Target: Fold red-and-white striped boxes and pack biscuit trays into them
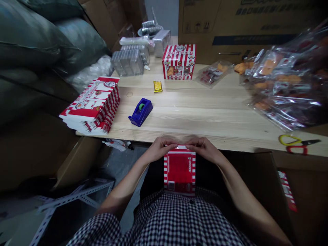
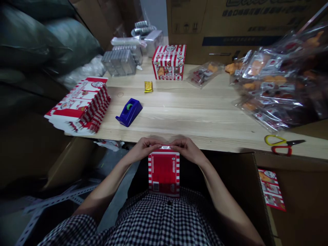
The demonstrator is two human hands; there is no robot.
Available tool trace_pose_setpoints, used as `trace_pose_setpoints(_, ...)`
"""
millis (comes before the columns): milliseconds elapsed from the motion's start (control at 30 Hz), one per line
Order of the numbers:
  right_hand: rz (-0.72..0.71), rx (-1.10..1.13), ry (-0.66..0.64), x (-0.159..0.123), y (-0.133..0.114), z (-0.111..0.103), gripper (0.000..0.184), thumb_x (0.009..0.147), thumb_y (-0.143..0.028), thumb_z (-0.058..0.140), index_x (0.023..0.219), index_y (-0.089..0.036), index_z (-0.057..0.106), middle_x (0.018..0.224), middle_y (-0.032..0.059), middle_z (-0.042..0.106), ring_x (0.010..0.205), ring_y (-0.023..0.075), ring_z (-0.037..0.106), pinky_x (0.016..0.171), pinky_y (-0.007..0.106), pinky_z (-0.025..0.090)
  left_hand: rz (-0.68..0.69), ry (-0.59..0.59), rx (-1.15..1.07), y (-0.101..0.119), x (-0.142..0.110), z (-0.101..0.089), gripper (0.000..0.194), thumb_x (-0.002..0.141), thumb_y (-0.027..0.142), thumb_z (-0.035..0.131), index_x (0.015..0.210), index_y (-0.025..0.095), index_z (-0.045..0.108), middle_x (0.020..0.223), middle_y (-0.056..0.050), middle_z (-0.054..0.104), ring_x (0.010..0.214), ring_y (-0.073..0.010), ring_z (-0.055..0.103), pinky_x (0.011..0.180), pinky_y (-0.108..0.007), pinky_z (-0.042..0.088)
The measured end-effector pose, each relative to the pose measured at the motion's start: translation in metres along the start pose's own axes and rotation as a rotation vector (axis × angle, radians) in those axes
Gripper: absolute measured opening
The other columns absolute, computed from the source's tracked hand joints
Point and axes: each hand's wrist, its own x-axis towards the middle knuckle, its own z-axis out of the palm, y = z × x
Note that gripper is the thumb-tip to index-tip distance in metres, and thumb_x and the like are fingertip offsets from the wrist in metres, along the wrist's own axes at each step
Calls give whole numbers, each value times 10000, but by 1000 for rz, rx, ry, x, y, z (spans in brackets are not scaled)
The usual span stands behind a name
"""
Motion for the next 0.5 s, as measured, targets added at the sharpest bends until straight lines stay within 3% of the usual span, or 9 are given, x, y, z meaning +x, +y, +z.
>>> trace_pose_setpoints(333, -23, -5, 2, 5, 4, -1, 315, 860, -493, 693, 976, -218, 795, 899, 56, 785, 800, 209, 705, 733, 338, 544, -11, 25, -18, -3, 0, 4, 298, 923, 377, 616, 1069, 168, 772, 1023, -87, 777, 934, -206, 700, 813, -292, 525)
trace_pose_setpoints(500, -20, 19, -28, -6, -1, 3, 319, 915, -496, 622, 1079, -270, 775, 997, 34, 785, 917, 225, 716, 851, 386, 558, -23, -26, -42, -4, 0, 1, 281, 914, 365, 633, 1057, 165, 769, 1021, -98, 774, 886, -187, 703, 790, -296, 533)
